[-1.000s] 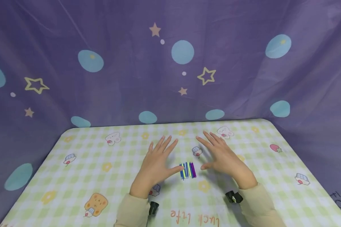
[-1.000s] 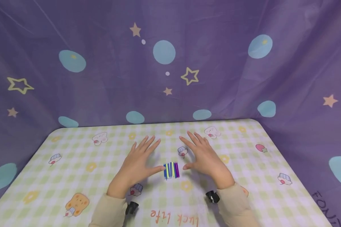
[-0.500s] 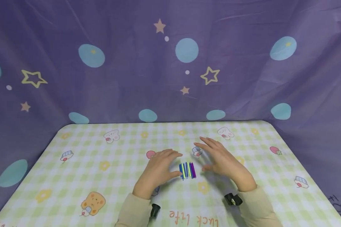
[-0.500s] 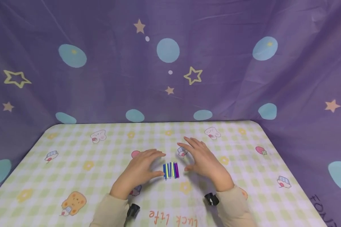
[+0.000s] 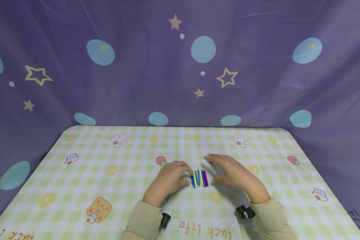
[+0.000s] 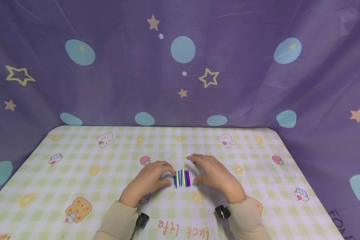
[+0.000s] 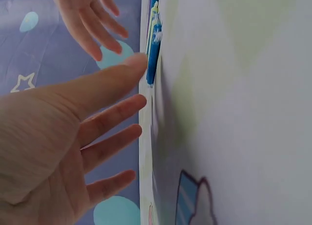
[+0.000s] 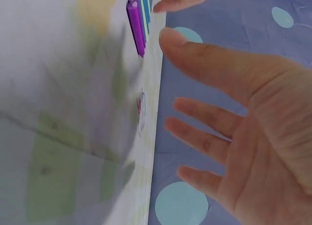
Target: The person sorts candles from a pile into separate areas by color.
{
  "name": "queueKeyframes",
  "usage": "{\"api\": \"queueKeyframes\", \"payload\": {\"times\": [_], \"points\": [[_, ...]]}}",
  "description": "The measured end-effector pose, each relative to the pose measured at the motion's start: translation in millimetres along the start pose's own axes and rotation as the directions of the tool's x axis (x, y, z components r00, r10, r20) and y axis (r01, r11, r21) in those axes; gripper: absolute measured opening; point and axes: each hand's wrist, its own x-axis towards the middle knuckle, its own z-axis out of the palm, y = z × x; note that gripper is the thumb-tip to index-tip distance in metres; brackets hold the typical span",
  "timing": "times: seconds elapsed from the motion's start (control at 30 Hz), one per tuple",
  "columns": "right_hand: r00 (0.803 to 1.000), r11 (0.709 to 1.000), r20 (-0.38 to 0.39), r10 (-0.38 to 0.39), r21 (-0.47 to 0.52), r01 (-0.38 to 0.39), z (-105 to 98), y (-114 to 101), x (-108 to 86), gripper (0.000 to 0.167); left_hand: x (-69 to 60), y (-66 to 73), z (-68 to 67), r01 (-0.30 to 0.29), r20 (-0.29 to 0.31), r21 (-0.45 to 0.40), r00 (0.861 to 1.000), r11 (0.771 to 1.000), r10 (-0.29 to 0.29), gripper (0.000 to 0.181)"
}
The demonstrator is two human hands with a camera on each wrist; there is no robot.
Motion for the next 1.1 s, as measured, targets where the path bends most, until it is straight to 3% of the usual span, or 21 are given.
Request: {"api": "queueKeyframes", "payload": {"times": [0.17, 0.57, 1.1], "points": [[0.997, 0.998, 0.051, 0.054, 0.033, -0.056, 7.6, -4.1, 0.7, 0.064, 0.1, 1.8, 2.2, 0.004, 0.017, 0.008, 1.0, 1.0, -0.004, 0.022], [0.995, 0.992, 0.089, 0.032, 0.117, -0.042, 17.2, -1.4, -0.6, 0.032, -2.9, 6.7, 5.3, 0.022, 0.035, 0.016, 0.999, 1.0, -0.022, 0.021], [0.997, 0.994, 0.081, 0.014, 0.11, -0.023, 19.5, -2.2, 5.8, 0.022, -2.6, 5.7, 4.0, 0.01, 0.018, 0.057, 1.0, 0.998, -0.011, 0.014]]}}
